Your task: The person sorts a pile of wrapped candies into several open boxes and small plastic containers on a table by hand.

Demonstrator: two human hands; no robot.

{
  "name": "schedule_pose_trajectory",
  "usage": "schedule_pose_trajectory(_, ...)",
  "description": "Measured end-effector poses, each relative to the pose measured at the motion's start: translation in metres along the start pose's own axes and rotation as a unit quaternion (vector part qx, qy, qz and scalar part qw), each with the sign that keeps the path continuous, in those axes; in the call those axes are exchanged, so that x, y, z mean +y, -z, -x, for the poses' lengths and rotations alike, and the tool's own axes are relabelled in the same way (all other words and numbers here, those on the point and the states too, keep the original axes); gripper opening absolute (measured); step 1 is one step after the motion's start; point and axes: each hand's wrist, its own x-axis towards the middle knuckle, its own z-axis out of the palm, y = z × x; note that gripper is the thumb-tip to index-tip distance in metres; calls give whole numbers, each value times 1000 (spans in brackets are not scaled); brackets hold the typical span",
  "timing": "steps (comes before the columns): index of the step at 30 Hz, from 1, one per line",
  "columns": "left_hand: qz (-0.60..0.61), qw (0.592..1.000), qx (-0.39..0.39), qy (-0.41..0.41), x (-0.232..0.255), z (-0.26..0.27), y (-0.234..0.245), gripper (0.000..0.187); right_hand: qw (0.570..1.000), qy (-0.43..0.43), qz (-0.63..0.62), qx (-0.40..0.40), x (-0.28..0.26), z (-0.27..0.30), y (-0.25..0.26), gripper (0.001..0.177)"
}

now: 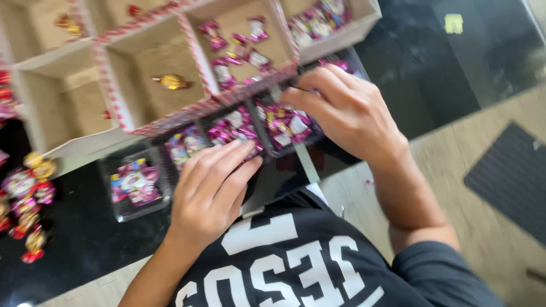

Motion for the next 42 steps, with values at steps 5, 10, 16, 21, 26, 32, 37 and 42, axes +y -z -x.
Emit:
schedule_pose_trajectory(5,42,997,-10,-67,12,-2,-22,23,984,143,36,-104,23,8,3,30)
schedule_pose_trajectory(10,20,998,17,-50,10,-6,-24,21,981,184,-2,-68,24,-1,37,32)
schedule_pose_trajectory(16,0,997,61,-36,3,1,-13,22,993,112,30,-27,45,3,54,33)
schedule_pose_trajectory(21,-33,997,60,-19,-5,11,2,23,997,53,20,-60,39,0,43,29)
schedule_pose_trajectory(26,-120,987,106,31,-20,38,35,19,995,67,27,-75,14,-32,35,27)
schedule_pose_trajectory(32,-250,931,209,165,-52,111,111,23,974,172,-40,-141,-42,-99,-17,31)
schedule_pose_trajectory(37,-247,868,321,287,-65,187,124,23,939,298,-31,-168,-107,-160,-68,32)
schedule_pose_trajectory(42,-151,838,375,367,-74,227,110,37,896,402,-118,-148,-172,-210,-129,25)
